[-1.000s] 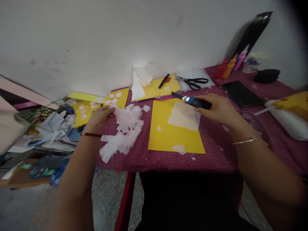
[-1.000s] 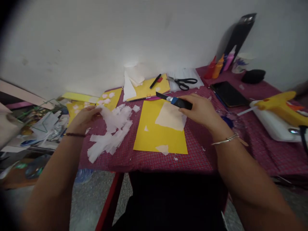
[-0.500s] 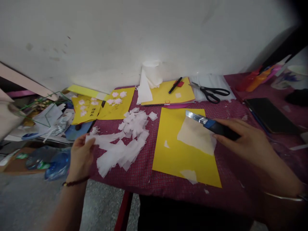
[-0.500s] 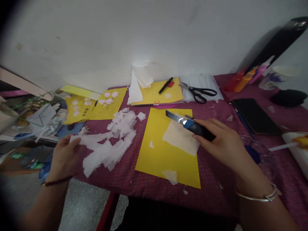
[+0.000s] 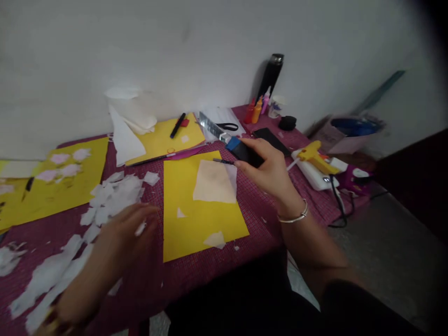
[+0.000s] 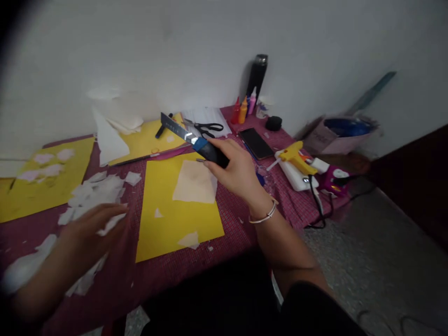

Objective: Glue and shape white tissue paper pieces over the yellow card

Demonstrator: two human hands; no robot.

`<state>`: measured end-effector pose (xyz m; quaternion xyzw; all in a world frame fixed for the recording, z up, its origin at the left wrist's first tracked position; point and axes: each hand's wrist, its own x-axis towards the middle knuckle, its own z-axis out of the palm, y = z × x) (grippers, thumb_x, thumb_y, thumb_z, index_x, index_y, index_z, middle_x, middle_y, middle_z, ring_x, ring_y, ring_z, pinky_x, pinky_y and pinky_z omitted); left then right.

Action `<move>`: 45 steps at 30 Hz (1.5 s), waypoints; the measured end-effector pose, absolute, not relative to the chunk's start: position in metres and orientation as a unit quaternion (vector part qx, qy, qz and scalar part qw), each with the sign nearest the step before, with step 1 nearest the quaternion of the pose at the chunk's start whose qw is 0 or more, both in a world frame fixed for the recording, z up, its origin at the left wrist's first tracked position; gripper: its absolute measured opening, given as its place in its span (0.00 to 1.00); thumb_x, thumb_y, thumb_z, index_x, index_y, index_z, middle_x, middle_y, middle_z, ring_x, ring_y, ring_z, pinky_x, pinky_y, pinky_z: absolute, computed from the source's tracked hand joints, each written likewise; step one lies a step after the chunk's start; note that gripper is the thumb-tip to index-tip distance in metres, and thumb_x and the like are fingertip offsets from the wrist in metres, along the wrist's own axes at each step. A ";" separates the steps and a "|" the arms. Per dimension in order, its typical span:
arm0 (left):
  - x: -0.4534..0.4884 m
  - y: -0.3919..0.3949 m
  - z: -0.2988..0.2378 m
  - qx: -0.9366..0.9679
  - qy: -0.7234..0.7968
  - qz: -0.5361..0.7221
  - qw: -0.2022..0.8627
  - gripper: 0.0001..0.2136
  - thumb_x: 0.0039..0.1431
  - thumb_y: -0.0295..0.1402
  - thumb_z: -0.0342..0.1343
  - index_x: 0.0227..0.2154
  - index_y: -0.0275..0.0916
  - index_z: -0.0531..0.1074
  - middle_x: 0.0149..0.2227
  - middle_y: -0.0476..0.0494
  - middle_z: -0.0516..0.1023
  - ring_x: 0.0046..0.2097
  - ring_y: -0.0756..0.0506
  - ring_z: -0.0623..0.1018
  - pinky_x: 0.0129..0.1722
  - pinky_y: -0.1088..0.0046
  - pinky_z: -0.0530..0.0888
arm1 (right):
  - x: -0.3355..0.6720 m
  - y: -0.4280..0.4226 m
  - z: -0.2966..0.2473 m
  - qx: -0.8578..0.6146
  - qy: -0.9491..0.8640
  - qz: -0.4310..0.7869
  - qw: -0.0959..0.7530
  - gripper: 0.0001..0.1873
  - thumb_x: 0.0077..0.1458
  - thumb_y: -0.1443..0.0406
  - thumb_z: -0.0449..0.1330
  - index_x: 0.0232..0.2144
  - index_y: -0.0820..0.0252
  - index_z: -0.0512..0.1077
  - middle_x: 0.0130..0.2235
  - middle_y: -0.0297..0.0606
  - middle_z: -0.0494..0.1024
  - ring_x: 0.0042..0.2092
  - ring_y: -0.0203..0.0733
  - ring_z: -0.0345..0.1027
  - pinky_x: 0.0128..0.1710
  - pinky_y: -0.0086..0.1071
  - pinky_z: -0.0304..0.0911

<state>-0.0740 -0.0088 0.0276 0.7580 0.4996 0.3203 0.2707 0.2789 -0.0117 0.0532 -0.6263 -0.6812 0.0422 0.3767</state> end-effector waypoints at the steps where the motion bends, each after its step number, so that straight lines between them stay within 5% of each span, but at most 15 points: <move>1: -0.052 -0.003 0.026 0.842 0.432 0.239 0.218 0.09 0.49 0.34 0.61 0.36 0.49 0.79 0.39 0.44 0.80 0.41 0.37 0.78 0.42 0.59 0.74 | 0.280 -0.016 0.061 -0.625 -0.681 0.034 0.380 0.26 0.58 0.57 0.59 0.58 0.50 0.66 0.53 0.39 0.73 0.55 0.54 0.66 0.53 0.49 0.64; 5: 0.012 0.017 0.013 0.950 0.290 0.089 0.069 0.18 0.58 0.23 0.47 0.48 0.42 0.74 0.48 0.37 0.77 0.52 0.37 0.73 0.54 0.57 0.66 | 0.294 -0.033 0.079 -0.622 -0.678 0.030 0.390 0.25 0.57 0.59 0.60 0.57 0.52 0.68 0.52 0.38 0.75 0.54 0.53 0.67 0.54 0.48 0.63; 14: 0.037 0.030 0.006 0.931 0.354 0.090 -0.017 0.06 0.54 0.24 0.51 0.28 0.37 0.73 0.34 0.32 0.77 0.41 0.35 0.76 0.41 0.59 0.67 | 0.319 -0.048 0.028 -0.666 -0.669 0.120 0.307 0.22 0.51 0.64 0.63 0.50 0.62 0.74 0.49 0.44 0.79 0.49 0.50 0.73 0.50 0.41 0.66; 17: 0.012 0.023 0.024 0.870 0.449 0.181 0.092 0.02 0.49 0.28 0.56 0.24 0.40 0.70 0.29 0.40 0.76 0.34 0.38 0.74 0.34 0.64 0.66 | 0.312 -0.036 0.022 -0.656 -0.696 0.131 0.261 0.23 0.53 0.62 0.62 0.51 0.61 0.73 0.50 0.44 0.79 0.48 0.50 0.74 0.49 0.40 0.67; 22: -0.020 0.026 0.053 0.604 0.510 0.432 0.434 0.09 0.44 0.37 0.63 0.25 0.42 0.69 0.22 0.53 0.71 0.23 0.49 0.69 0.25 0.73 0.63 | 0.310 0.016 0.018 -0.623 -0.754 0.092 0.186 0.21 0.53 0.62 0.61 0.50 0.59 0.74 0.49 0.44 0.79 0.48 0.51 0.74 0.47 0.37 0.66; 25: -0.022 0.039 0.059 0.490 0.492 0.477 0.539 0.12 0.40 0.38 0.66 0.26 0.41 0.70 0.22 0.55 0.72 0.22 0.50 0.69 0.25 0.75 0.66 | 0.316 0.053 0.007 -0.626 -0.767 0.060 0.128 0.21 0.54 0.64 0.60 0.51 0.59 0.73 0.50 0.47 0.78 0.49 0.52 0.73 0.48 0.38 0.65; 33: -0.010 0.071 0.049 0.419 0.470 0.424 0.651 0.14 0.37 0.35 0.70 0.25 0.40 0.71 0.22 0.53 0.75 0.22 0.51 0.71 0.23 0.76 0.66 | 0.328 0.087 -0.009 -0.651 -0.754 0.045 0.072 0.19 0.55 0.66 0.60 0.49 0.61 0.73 0.50 0.51 0.76 0.50 0.54 0.71 0.50 0.43 0.65; 38: 0.007 0.086 0.041 0.482 0.458 0.354 0.658 0.11 0.40 0.35 0.68 0.25 0.39 0.74 0.21 0.52 0.74 0.21 0.51 0.70 0.21 0.76 0.65 | 0.282 0.073 0.030 -0.524 -0.770 0.227 0.282 0.18 0.62 0.59 0.54 0.52 0.59 0.71 0.52 0.46 0.74 0.53 0.45 0.68 0.55 0.41 0.62; 42: 0.020 0.093 0.032 0.527 0.441 0.304 0.660 0.10 0.42 0.37 0.67 0.25 0.39 0.75 0.21 0.50 0.74 0.20 0.51 0.69 0.20 0.76 0.64 | 0.234 0.069 0.044 -0.403 -0.733 0.472 0.279 0.16 0.59 0.56 0.58 0.45 0.59 0.71 0.40 0.36 0.76 0.39 0.37 0.70 0.38 0.30 0.66; 45: 0.023 0.093 0.032 0.561 0.444 0.298 0.632 0.10 0.44 0.38 0.65 0.26 0.38 0.76 0.22 0.49 0.75 0.21 0.50 0.70 0.20 0.75 0.65 | 0.217 0.069 0.036 -0.424 -0.705 0.512 0.247 0.11 0.55 0.58 0.61 0.32 0.61 0.69 0.26 0.28 0.67 0.27 0.31 0.58 0.24 0.25 0.54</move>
